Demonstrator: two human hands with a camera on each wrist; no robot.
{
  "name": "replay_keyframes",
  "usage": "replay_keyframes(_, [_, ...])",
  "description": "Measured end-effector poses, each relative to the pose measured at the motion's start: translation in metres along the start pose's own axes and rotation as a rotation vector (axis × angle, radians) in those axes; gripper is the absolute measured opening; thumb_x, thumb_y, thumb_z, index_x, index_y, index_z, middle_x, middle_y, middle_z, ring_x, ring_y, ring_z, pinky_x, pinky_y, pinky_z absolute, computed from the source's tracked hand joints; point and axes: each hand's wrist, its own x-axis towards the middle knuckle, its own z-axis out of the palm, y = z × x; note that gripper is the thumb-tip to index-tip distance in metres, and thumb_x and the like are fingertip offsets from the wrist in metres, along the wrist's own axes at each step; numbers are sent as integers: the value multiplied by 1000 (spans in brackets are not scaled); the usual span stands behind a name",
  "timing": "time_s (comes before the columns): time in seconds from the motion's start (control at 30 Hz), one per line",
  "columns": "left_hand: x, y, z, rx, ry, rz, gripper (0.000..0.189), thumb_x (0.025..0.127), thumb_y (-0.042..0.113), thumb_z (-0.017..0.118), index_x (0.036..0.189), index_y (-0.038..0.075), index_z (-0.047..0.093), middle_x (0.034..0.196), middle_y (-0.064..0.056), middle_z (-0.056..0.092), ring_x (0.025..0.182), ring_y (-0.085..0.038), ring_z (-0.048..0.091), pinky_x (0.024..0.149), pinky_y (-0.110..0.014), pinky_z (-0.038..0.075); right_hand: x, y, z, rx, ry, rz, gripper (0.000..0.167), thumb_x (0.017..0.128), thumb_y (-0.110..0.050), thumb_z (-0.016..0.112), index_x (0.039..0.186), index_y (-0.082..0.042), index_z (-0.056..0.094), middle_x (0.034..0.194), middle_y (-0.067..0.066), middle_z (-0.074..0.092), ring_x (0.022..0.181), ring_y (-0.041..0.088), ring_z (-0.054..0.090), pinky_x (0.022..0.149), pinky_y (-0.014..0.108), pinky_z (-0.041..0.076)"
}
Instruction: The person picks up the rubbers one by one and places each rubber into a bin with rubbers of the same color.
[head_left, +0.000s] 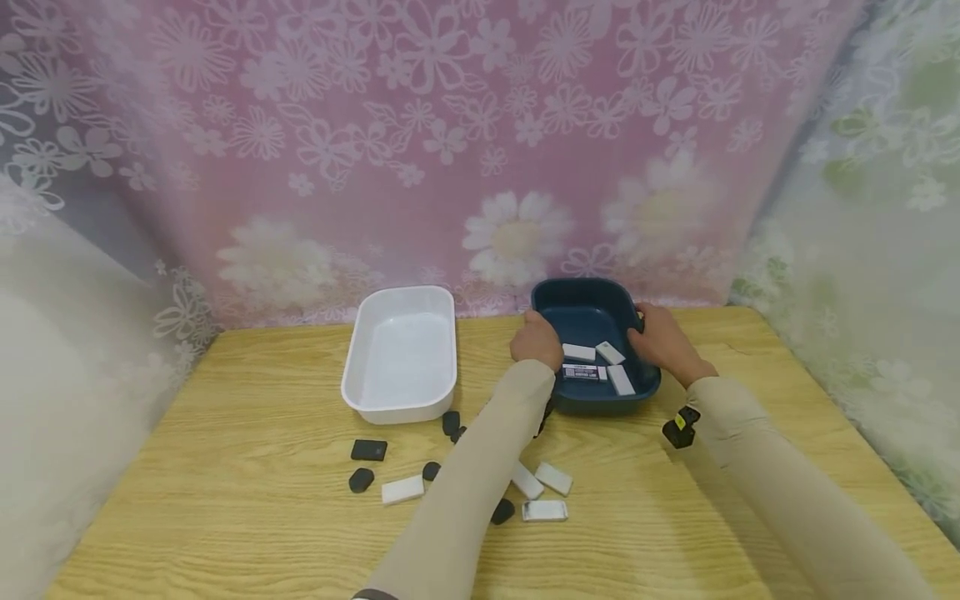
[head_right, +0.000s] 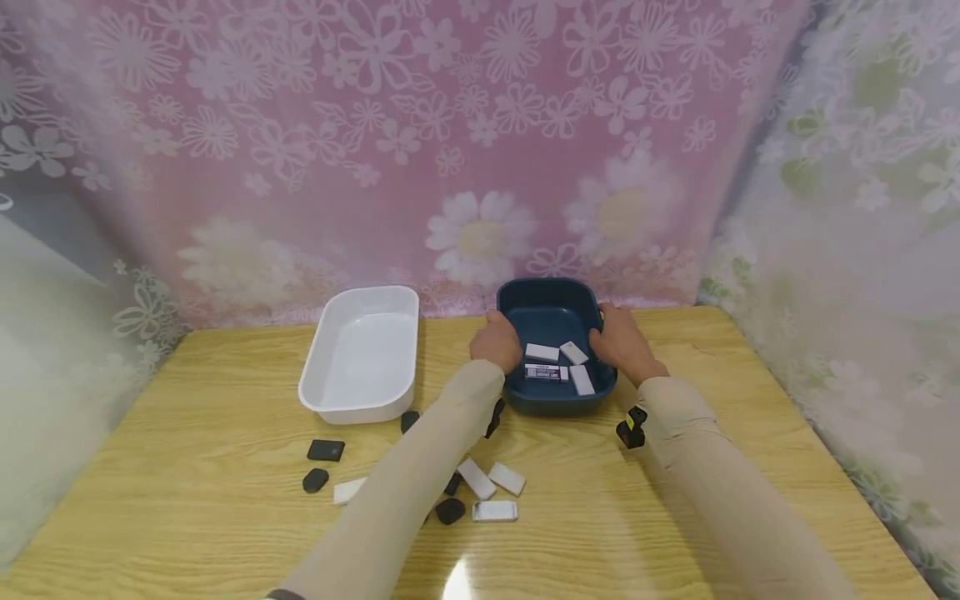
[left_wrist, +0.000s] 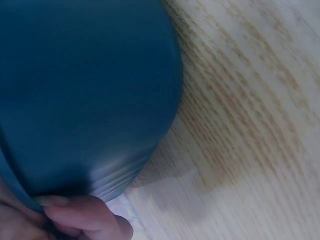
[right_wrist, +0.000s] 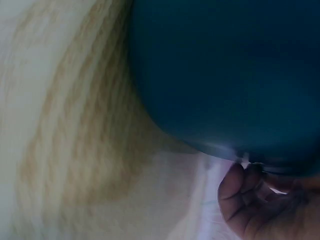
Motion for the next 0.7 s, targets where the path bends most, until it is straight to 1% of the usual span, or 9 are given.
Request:
replay_keyframes(0.1, [2,-1,0,-5,-10,5,48,88,29,66,123,5,43,83,-6,68,74,-18,67,62,-32,54,5,4,5,10,-74,51,55,94,-8,43,137,20,25,129,42,39,116,54,43,91,60,39])
replay_keyframes(0.2, [5,-3,0,-4,-29,13,48,89,29,65,123,5,42,85,-6,69,76,-18,67,63,-32,54,7,4,9,0,-92,99,58,93,-9,42,139,19,21,130,42,38,115,54,44,89,60,41])
replay_keyframes(0.27, [5,-2,1,-3,-33,22,45,90,28,63,122,5,42,85,-6,69,76,-19,67,64,-32,53,4,3,10,-4,-83,129,59,92,-9,44,140,17,20,131,41,38,115,53,44,89,60,42])
replay_keyframes(0.37, [7,-3,2,5,-53,40,49,91,28,61,127,3,40,85,-7,69,76,-19,67,64,-33,53,1,0,9,-8,-62,160,61,90,-7,45,142,15,22,132,40,39,115,53,45,90,60,41])
replay_keyframes(0.47, [9,-6,3,20,-77,50,53,92,30,60,131,2,37,87,-7,70,76,-19,67,64,-33,53,0,-3,9,10,-46,174,61,88,-5,44,143,13,23,135,37,39,118,51,43,93,60,39])
replay_keyframes(0.57, [10,-8,2,48,-87,49,52,91,34,59,129,5,38,91,-7,69,78,-19,67,65,-34,52,0,-4,10,40,-29,181,62,86,-3,43,144,12,24,138,35,37,121,50,42,94,59,38])
replay_keyframes(0.63, [9,-9,1,78,-76,53,52,93,38,55,129,6,36,97,-8,65,76,-20,65,64,-34,51,2,-5,11,61,-26,197,63,85,-1,42,144,11,23,139,35,36,122,49,41,95,58,39])
replay_keyframes(0.7, [8,-11,-1,114,-26,76,56,96,43,50,133,6,32,104,-10,59,75,-21,62,63,-35,50,4,-7,11,74,-20,205,63,85,0,43,145,11,24,140,34,36,123,48,41,95,58,39])
